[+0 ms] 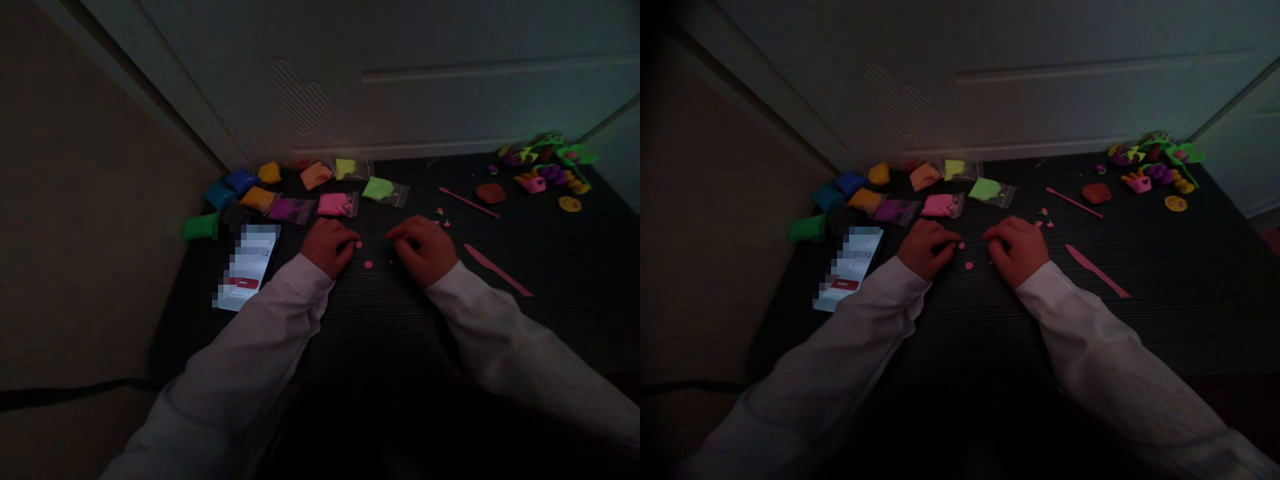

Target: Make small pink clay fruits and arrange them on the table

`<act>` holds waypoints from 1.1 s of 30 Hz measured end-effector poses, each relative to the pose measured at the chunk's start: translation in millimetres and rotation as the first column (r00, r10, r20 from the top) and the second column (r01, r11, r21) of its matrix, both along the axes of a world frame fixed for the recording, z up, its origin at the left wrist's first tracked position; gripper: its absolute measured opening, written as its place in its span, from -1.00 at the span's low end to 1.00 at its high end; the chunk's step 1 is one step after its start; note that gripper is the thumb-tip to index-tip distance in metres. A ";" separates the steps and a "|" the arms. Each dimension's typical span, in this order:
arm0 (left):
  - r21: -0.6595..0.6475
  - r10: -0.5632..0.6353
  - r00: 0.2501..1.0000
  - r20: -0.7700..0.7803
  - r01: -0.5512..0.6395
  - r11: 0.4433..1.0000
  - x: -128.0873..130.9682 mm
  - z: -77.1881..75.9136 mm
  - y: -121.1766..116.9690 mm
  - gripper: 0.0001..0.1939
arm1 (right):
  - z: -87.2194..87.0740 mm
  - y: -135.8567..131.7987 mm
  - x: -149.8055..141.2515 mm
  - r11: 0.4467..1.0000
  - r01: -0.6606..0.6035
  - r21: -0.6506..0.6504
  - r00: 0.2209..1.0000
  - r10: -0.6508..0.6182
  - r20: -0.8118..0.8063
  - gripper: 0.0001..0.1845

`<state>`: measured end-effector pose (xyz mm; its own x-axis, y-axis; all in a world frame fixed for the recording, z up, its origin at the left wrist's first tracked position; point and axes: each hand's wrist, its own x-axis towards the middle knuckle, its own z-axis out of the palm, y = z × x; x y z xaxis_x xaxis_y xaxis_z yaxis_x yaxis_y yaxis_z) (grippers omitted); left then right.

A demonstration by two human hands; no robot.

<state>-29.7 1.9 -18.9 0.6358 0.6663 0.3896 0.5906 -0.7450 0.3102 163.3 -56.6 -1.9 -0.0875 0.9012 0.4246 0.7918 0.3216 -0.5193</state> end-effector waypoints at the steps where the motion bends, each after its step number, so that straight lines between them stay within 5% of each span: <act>1: 0.008 0.002 1.000 -0.002 -0.002 1.000 -0.3 -1.0 0.4 -0.80 | 0.1 0.1 -0.1 1.000 -0.004 -0.001 1.000 0.004 0.000 -0.80; 20: 0.097 -0.042 0.981 -0.191 0.061 0.993 -4.1 11.8 -6.2 -0.77 | 0.9 0.4 -0.8 1.000 -0.013 0.001 1.000 0.013 -0.012 -0.79; 26: -0.064 -0.065 0.995 -0.075 0.060 0.996 -3.2 4.7 1.4 -0.79 | 0.7 0.2 -0.1 1.000 -0.003 -0.013 1.000 0.004 0.007 -0.80; 33: -0.078 -0.025 1.000 0.007 0.026 0.997 -1.2 4.4 1.3 -0.79 | 0.7 0.3 -0.6 1.000 -0.003 -0.014 1.000 0.003 0.015 -0.80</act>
<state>-30.8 3.2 -14.5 0.6505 0.6784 0.3415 0.5696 -0.7332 0.3714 162.6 -56.3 -1.2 -0.0961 0.9069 0.4103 0.7985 0.3164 -0.5121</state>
